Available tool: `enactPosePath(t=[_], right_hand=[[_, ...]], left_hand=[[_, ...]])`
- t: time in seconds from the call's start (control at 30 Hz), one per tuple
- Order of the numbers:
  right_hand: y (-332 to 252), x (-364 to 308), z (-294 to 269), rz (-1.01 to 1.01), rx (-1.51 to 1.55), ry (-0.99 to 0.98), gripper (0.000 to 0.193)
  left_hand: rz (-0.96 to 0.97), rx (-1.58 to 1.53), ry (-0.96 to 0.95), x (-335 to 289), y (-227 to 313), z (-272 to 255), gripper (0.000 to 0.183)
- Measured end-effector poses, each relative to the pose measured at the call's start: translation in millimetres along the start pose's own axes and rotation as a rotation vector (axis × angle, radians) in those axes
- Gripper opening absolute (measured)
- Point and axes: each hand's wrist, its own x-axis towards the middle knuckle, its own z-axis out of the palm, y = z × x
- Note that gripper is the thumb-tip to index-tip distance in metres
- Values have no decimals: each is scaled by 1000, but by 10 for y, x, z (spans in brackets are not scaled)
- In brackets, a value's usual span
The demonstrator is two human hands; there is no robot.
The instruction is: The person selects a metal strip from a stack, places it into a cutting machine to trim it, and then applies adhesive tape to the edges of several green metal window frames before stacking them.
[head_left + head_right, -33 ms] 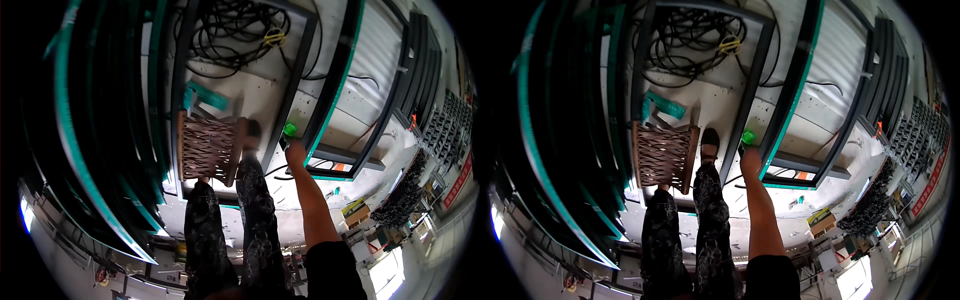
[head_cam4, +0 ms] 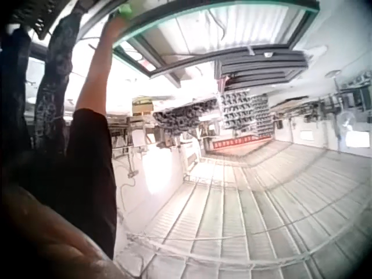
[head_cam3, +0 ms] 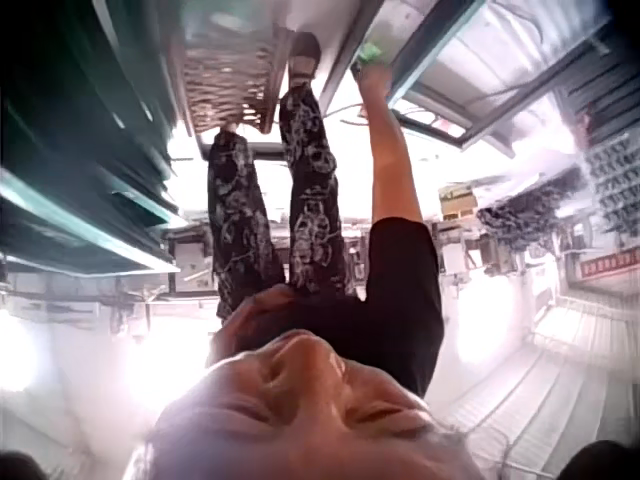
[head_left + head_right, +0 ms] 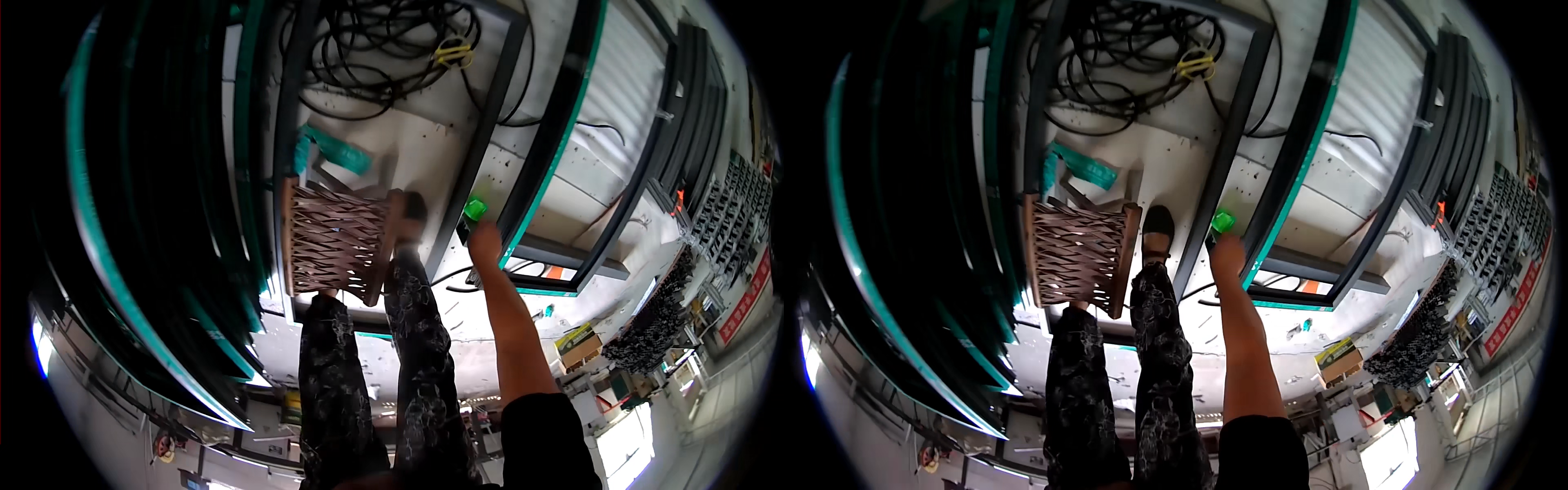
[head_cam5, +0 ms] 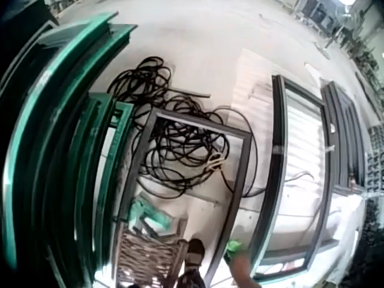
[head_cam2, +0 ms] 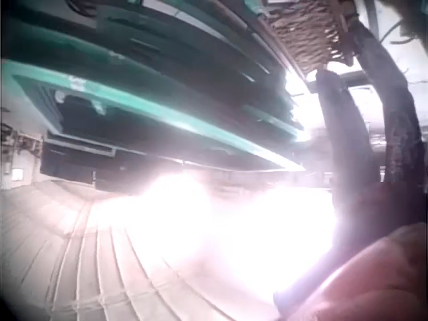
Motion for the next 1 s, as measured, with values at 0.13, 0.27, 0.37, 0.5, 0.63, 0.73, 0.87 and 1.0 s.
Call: enactPosePath(t=[0.13, 0.27, 0.37, 0.5, 0.63, 0.73, 0.87, 1.0], right_hand=[[-72, 691, 649, -36, -189, 99, 34], [11, 925, 812, 44, -168, -75, 42], [-298, 614, 568, 7, -71, -107, 39], [-102, 14, -104, -143, 355, 45, 50], [-636, -876, -1425, -371, 542, 31, 52], [-1190, -1520, -2281, -506, 652, -95, 52], [-1890, -2286, -3073, -671, 698, -128, 60], [-2308, -2819, -3247, -808, 605, -134, 75]], left_hand=[[-85, -129, -10, 266, 183, -123, 39], [-118, -154, -57, 323, 217, -163, 40], [-118, -134, -127, 191, 72, -91, 42], [-48, 102, -460, 325, -22, -350, 44], [328, 438, 581, 80, 1399, -935, 36], [515, 349, 1062, -296, 2465, -1157, 32], [719, 239, 1366, -616, 2825, -1178, 51], [777, -115, 1231, -1081, 2443, -1219, 54]])
